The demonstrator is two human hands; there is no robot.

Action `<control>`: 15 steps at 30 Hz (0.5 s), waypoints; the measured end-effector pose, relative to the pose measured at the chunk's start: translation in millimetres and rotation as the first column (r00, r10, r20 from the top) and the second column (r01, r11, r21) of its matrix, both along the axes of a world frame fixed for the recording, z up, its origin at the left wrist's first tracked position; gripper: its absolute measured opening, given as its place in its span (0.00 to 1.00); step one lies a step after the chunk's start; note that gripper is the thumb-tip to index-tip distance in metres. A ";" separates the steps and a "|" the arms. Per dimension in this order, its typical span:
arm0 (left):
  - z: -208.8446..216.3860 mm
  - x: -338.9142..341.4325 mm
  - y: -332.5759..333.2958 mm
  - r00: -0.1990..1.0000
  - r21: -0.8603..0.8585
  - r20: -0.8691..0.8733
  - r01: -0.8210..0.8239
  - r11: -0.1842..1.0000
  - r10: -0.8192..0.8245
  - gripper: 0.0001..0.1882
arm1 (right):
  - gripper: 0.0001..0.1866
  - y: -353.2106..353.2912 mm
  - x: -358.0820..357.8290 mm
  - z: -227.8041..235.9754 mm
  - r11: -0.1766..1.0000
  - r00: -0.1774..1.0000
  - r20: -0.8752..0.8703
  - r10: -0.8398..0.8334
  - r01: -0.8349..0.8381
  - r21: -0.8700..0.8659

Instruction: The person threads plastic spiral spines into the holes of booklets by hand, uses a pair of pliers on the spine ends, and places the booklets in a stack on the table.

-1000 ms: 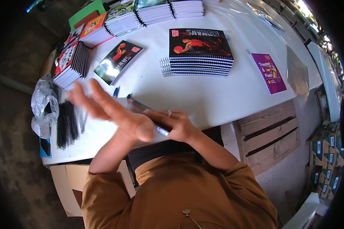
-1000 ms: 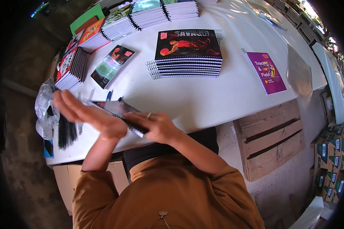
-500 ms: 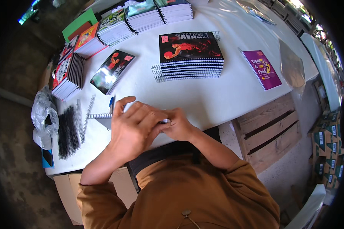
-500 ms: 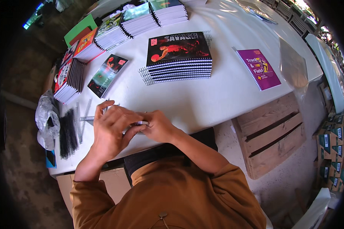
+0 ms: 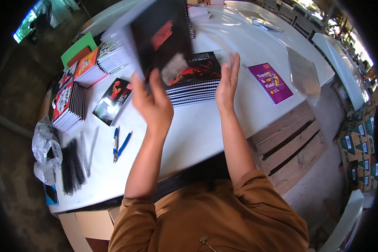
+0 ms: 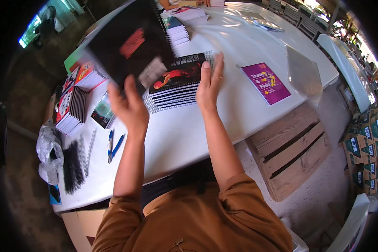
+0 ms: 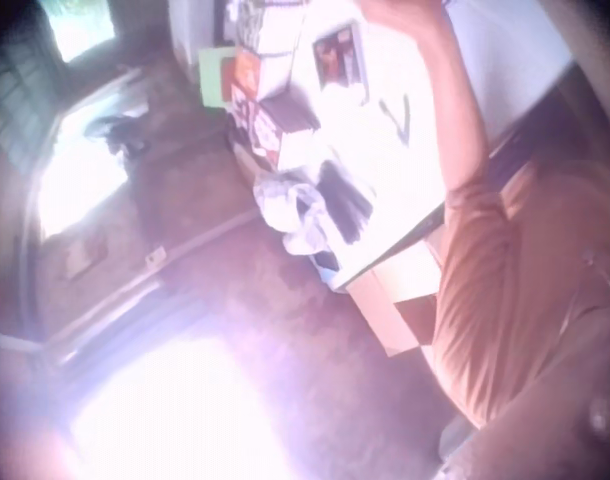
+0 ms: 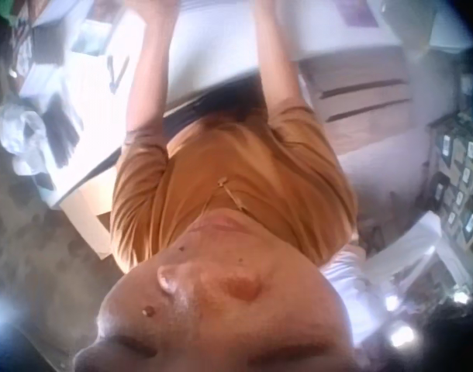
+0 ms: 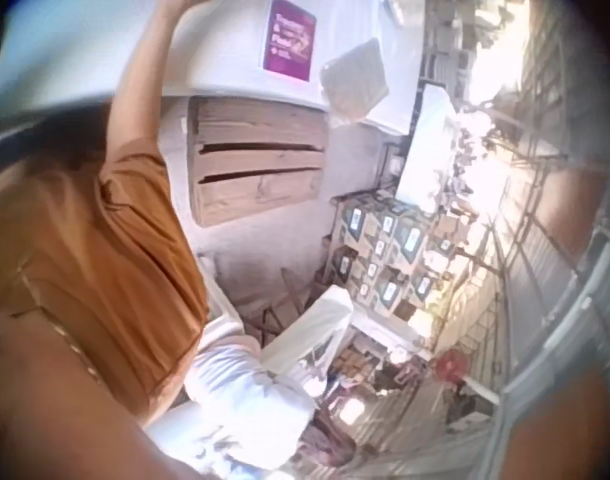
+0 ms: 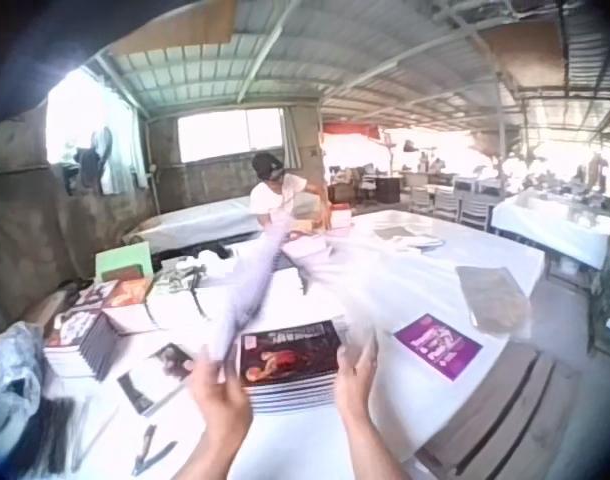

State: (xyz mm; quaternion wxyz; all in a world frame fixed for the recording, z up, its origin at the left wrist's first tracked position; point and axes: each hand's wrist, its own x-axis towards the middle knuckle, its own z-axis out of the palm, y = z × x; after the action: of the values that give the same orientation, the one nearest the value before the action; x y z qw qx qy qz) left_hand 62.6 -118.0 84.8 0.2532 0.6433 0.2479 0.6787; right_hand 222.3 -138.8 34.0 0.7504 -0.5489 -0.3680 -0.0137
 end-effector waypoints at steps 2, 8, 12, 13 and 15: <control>-5.0 29.3 35.3 0.958 0.394 -0.219 -0.088 0.915 0.187 0.14 | 0.32 15.7 28.1 -50.1 0.963 0.984 0.039 -0.173 0.177 -0.202; -72.6 40.9 50.9 0.567 0.389 -0.776 0.084 0.917 0.277 0.20 | 0.26 29.8 53.0 -79.7 0.985 0.953 -0.253 0.169 -0.151 0.088; -83.7 23.3 70.0 0.788 0.077 -0.468 -0.415 0.907 0.401 0.18 | 0.21 24.8 32.6 -72.1 0.980 0.959 -0.242 0.149 -0.111 0.162; -83.3 22.5 72.8 0.885 -0.097 -0.374 -0.333 0.938 0.275 0.14 | 0.18 21.9 33.4 -70.7 0.996 0.971 -0.222 0.086 -0.075 0.054; -86.5 24.3 72.4 0.893 -0.154 -0.358 -0.343 0.926 0.272 0.15 | 0.13 24.0 31.3 -70.1 0.992 0.983 -0.182 -0.036 0.058 0.114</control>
State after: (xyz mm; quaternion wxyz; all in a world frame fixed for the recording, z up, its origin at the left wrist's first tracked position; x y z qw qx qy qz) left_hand 86.9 -45.6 -1.8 0.1645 0.6691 0.4571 0.5624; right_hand 253.6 -114.8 -36.1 0.8114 -0.5106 -0.2845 -0.0039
